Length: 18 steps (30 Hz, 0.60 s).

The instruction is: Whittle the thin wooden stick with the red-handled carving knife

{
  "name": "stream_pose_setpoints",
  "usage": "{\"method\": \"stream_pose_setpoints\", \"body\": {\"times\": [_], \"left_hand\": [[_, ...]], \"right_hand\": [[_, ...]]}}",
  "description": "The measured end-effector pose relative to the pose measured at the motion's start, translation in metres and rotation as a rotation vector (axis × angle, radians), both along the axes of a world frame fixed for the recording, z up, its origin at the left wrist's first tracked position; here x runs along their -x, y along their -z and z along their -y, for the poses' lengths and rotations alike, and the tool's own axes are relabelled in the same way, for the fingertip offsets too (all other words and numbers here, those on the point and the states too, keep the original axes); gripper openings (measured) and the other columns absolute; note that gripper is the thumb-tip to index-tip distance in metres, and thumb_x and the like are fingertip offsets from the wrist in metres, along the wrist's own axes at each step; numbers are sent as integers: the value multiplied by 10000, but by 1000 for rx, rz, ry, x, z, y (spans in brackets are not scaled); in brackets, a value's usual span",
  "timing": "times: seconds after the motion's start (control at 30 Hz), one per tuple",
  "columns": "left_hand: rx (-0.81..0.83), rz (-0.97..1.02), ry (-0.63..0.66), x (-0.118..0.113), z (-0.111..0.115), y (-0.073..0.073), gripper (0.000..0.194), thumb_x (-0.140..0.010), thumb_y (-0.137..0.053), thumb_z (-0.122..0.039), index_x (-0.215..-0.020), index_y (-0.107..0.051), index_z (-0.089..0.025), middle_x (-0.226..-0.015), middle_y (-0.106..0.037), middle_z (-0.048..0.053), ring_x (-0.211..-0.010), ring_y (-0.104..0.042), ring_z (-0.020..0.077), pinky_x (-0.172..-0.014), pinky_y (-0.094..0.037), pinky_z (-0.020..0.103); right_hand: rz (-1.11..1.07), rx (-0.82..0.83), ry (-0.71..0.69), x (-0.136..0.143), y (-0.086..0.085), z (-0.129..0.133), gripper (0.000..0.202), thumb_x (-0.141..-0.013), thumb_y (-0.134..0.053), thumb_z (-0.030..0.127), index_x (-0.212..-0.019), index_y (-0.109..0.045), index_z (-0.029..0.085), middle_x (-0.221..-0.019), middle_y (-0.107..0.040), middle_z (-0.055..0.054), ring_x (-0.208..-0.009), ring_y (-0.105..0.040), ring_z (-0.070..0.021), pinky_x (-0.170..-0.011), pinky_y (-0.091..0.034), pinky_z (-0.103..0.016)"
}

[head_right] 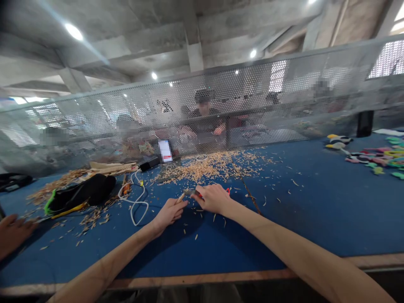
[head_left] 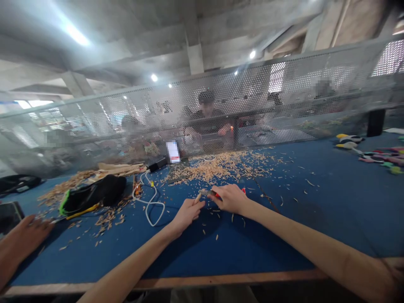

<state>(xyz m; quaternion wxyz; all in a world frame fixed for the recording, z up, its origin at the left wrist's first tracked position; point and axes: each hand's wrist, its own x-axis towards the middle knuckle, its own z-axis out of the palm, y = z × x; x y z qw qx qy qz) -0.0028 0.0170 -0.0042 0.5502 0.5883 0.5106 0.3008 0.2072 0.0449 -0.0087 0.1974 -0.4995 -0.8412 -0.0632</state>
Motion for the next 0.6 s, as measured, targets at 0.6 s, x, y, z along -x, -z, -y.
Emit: {"method": "stream_pose_setpoints", "body": {"times": [0.6], "left_hand": [[-145, 48, -130, 2, -3, 11, 265, -669, -569, -415, -576, -412, -223, -488, -307, -88, -442, -244, 63, -443, -160, 228]], "right_hand": [[-15, 48, -127, 33, 6, 25, 365, -1057, -402, 452, -998, -665, 205, -829, -760, -73, -702, -670, -182, -606, -296, -270]]}}
